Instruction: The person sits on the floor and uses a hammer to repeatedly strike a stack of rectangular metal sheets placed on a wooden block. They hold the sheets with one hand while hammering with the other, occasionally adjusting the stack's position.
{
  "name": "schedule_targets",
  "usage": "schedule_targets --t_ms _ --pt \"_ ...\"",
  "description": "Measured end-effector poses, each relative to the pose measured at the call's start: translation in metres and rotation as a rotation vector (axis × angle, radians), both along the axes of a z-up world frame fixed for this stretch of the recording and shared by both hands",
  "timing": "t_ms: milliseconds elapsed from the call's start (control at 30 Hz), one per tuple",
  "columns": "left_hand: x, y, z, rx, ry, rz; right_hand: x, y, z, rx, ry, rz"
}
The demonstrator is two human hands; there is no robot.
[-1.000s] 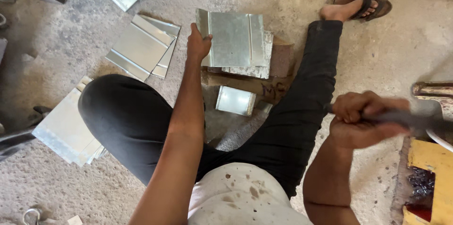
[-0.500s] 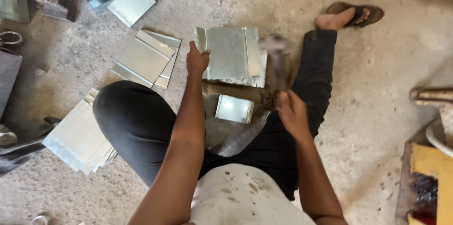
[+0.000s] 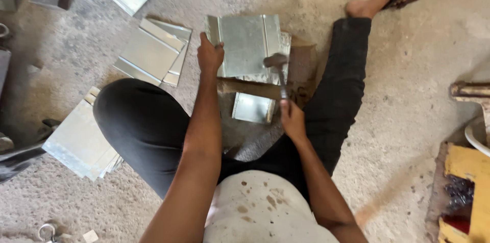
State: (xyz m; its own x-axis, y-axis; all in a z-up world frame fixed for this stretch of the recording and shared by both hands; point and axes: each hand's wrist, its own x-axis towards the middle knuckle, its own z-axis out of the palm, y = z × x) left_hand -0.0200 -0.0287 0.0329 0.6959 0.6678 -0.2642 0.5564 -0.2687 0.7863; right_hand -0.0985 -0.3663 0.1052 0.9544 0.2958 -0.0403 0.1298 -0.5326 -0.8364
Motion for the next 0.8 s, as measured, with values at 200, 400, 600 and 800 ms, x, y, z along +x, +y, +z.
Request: schedule_targets --t_ms 200,400,600,800 --pt "0.006 0.004 -0.003 0.022 0.023 0.005 0.026 -0.013 0.156 0.617 0.136 -0.127" --pt "0.009 0.002 -0.002 0.002 -0.014 0.014 0.028 -0.016 0.188 0.923 -0.391 0.179" --pt "0.004 -0.001 0.0 -0.024 0.0 0.004 -0.009 0.009 0.011 0.13 0.209 0.01" --pt "0.006 -0.003 0.014 0.001 0.058 -0.004 0.008 -0.021 0.093 0.334 0.462 -0.042"
